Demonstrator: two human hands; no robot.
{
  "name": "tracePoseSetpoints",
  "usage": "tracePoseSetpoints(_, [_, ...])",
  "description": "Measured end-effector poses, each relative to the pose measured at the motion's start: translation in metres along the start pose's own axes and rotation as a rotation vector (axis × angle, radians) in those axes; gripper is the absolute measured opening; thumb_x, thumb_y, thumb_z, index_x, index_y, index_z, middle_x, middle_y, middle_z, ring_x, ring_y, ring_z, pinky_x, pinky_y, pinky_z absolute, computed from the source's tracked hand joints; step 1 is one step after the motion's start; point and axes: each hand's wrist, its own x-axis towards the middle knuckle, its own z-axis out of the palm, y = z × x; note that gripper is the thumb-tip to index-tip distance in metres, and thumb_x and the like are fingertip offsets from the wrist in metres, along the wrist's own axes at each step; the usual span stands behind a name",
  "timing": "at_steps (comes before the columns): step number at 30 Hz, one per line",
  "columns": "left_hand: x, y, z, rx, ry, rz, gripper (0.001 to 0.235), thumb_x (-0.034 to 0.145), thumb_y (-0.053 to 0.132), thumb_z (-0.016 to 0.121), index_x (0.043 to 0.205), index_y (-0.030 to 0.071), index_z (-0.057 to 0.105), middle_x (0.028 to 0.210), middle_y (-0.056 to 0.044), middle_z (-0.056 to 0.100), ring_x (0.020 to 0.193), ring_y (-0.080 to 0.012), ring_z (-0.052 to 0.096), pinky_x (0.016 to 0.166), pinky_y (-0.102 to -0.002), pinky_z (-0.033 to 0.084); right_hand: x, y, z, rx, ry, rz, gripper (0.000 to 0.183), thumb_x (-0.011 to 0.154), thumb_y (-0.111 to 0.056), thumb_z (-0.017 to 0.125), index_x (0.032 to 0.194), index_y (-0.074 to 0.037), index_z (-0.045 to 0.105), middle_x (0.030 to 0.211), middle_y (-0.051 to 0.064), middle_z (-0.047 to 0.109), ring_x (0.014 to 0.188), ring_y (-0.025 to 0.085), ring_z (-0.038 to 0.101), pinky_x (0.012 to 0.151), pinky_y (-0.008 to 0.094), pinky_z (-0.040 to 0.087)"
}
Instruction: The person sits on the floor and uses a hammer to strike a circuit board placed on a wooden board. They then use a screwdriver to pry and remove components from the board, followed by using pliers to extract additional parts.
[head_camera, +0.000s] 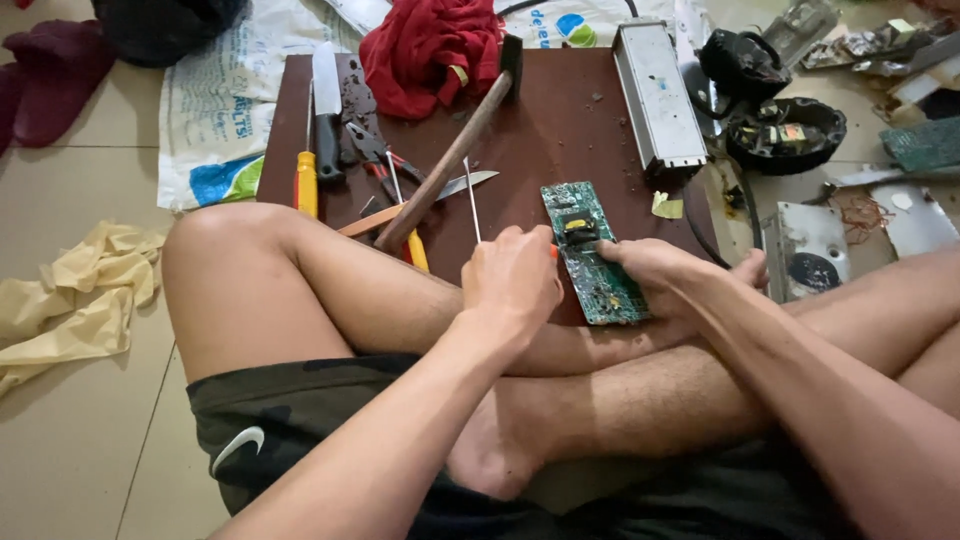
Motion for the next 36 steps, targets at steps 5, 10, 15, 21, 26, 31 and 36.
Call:
tracePoseSetpoints(5, [0.009, 0.002, 0.019, 0.003, -0.045, -0.002, 0.024, 0.096, 0.02, 0.058, 0.117, 0.012, 0.066, 0.11, -0.015, 0.071, 0.103, -0.0496, 0.073, 0.084, -0.06, 0.062, 0.001, -0.008, -0.016, -0.475, 0.013, -0.089, 0.075, 0.107, -0.053, 0.055, 0.153, 0.006, 0.051, 0.15, 0.028, 0.059, 0.148, 0.039, 0.047, 0.121, 0.059, 0.033])
tracePoseSetpoints(10, [0.031, 0.006, 0.021, -0.297, -0.095, -0.312, 0.034, 0.095, 0.028, 0.058, 0.117, 0.007, 0.073, 0.113, -0.019, 0.075, 0.111, -0.0454, 0.072, 0.09, -0.055, 0.06, 0.067, 0.009, -0.026, -0.432, 0.03, 0.022, 0.072, 0.108, -0.053, 0.054, 0.161, -0.005, 0.044, 0.146, 0.021, 0.063, 0.139, 0.036, 0.056, 0.114, 0.058, 0.042])
tracePoseSetpoints(15, [0.01, 0.006, -0.001, -0.339, -0.134, -0.279, 0.036, 0.097, 0.032, 0.056, 0.116, 0.01, 0.077, 0.117, -0.024, 0.076, 0.118, -0.0492, 0.07, 0.1, -0.057, 0.057, 0.089, 0.026, -0.018, -0.326, 0.167, 0.006, 0.078, 0.105, -0.057, 0.059, 0.163, -0.009, 0.043, 0.15, 0.023, 0.059, 0.141, 0.039, 0.054, 0.111, 0.063, 0.045])
tracePoseSetpoints(21, [0.018, -0.01, 0.002, -0.367, -0.136, -0.347, 0.039, 0.098, 0.042, 0.057, 0.111, 0.015, 0.081, 0.111, -0.02, 0.079, 0.118, -0.0439, 0.072, 0.101, -0.05, 0.057, 0.103, 0.04, -0.033, -0.829, 0.367, -0.333, 0.072, 0.091, -0.066, 0.063, 0.151, -0.027, 0.057, 0.122, 0.01, 0.074, 0.118, 0.034, 0.07, 0.092, 0.056, 0.059])
tracePoseSetpoints(26, [0.01, -0.005, -0.016, -0.44, -0.177, -0.383, 0.044, 0.093, 0.038, 0.053, 0.118, 0.014, 0.081, 0.12, -0.02, 0.078, 0.124, -0.0394, 0.07, 0.105, -0.047, 0.056, 0.067, 0.022, -0.026, -0.893, 0.438, -0.871, 0.063, 0.091, -0.043, 0.067, 0.139, -0.003, 0.062, 0.129, 0.023, 0.059, 0.124, 0.047, 0.061, 0.1, 0.057, 0.053])
tracePoseSetpoints(31, [0.014, -0.012, -0.003, -0.388, -0.198, -0.325, 0.045, 0.089, 0.033, 0.054, 0.121, 0.015, 0.08, 0.12, -0.02, 0.077, 0.123, -0.0395, 0.07, 0.104, -0.048, 0.056, 0.048, 0.009, -0.015, -0.924, 0.341, -0.746, 0.083, 0.091, -0.066, 0.067, 0.135, 0.005, 0.065, 0.127, 0.027, 0.063, 0.123, 0.049, 0.063, 0.101, 0.061, 0.053])
tracePoseSetpoints(36, [0.007, -0.002, -0.022, -0.402, -0.177, -0.252, 0.046, 0.091, 0.033, 0.054, 0.126, 0.016, 0.077, 0.121, -0.023, 0.076, 0.123, -0.043, 0.07, 0.105, -0.049, 0.056, 0.086, 0.013, -0.029, -0.931, 0.368, -0.625, 0.079, 0.091, -0.074, 0.063, 0.137, -0.009, 0.068, 0.128, 0.015, 0.065, 0.122, 0.042, 0.066, 0.099, 0.057, 0.053])
